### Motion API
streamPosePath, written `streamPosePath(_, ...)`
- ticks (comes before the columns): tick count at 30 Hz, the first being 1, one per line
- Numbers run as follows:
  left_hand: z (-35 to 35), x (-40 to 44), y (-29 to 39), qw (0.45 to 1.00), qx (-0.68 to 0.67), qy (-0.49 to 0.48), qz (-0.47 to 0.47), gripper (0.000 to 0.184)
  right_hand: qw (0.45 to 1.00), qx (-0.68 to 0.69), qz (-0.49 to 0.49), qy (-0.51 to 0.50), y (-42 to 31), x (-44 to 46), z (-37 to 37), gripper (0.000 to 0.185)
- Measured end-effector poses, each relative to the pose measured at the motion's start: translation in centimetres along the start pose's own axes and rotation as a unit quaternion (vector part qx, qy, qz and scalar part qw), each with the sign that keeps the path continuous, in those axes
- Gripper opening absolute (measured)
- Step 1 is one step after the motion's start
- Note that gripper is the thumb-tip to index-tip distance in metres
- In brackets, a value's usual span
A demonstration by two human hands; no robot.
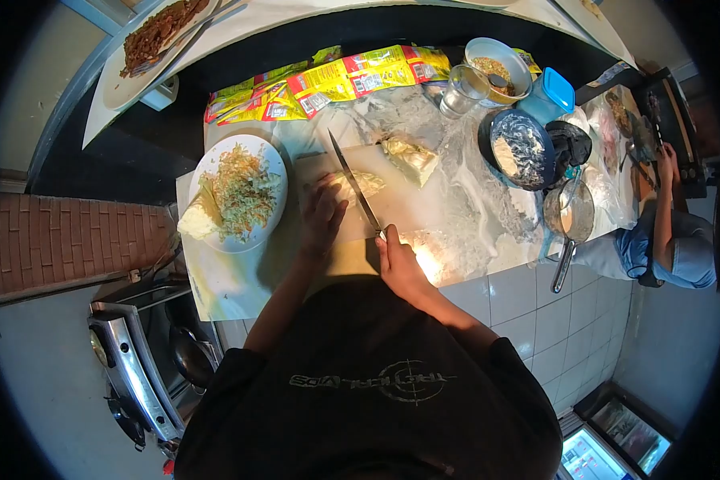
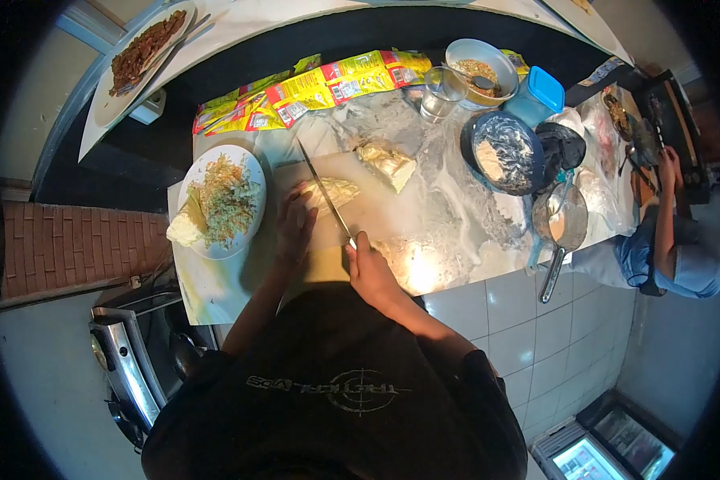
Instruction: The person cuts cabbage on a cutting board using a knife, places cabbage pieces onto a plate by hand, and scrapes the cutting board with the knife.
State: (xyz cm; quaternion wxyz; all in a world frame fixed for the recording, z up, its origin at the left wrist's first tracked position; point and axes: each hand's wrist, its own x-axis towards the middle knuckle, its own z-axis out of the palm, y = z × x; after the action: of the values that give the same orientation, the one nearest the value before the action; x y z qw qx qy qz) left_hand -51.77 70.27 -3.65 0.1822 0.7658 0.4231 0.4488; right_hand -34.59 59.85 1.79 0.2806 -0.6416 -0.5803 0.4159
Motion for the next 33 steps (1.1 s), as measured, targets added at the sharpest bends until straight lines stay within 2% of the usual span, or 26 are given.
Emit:
streamPosePath(5, 0.1, 0.0, 0.4, 1.0, 0.001, 0.004, -0.02, 0.033, 1.0, -0.008, 0.007, -0.005, 0.2, 0.1, 0.0, 0.022)
streamPosePath(15, -0.4, 0.8, 0.9, 1.0, -0.004, 0.005, 0.002, 0.035, 1.0, 0.025, 0.002, -0.002, 0.4, 0.0, -0.3, 0.022)
streamPosePath(17, -0.6, 1.3, 1.1, 1.0, 0.01, 0.003, 0.012, 0.035, 0.999, 0.032, -0.003, 0.026, 0.6, -0.2, -0.2, 0.023)
streamPosePath(19, -1.0, 1.8, 1.5, 0.998, 0.034, -0.04, -0.019, 0.034, 0.999, 0.032, -0.001, 0.025, 0.9, -0.2, -0.1, 0.023)
streamPosePath(30, -1.7, 2.4, 1.9, 0.995, -0.017, -0.061, -0.074, 0.036, 0.999, 0.034, 0.026, 0.009, 0.3, -0.3, -0.6, 0.023)
streamPosePath(33, -2.0, 3.1, 2.0, 0.996, -0.022, -0.046, -0.066, 0.037, 0.999, 0.032, -0.016, 0.018, 0.9, -0.2, -0.3, 0.023)
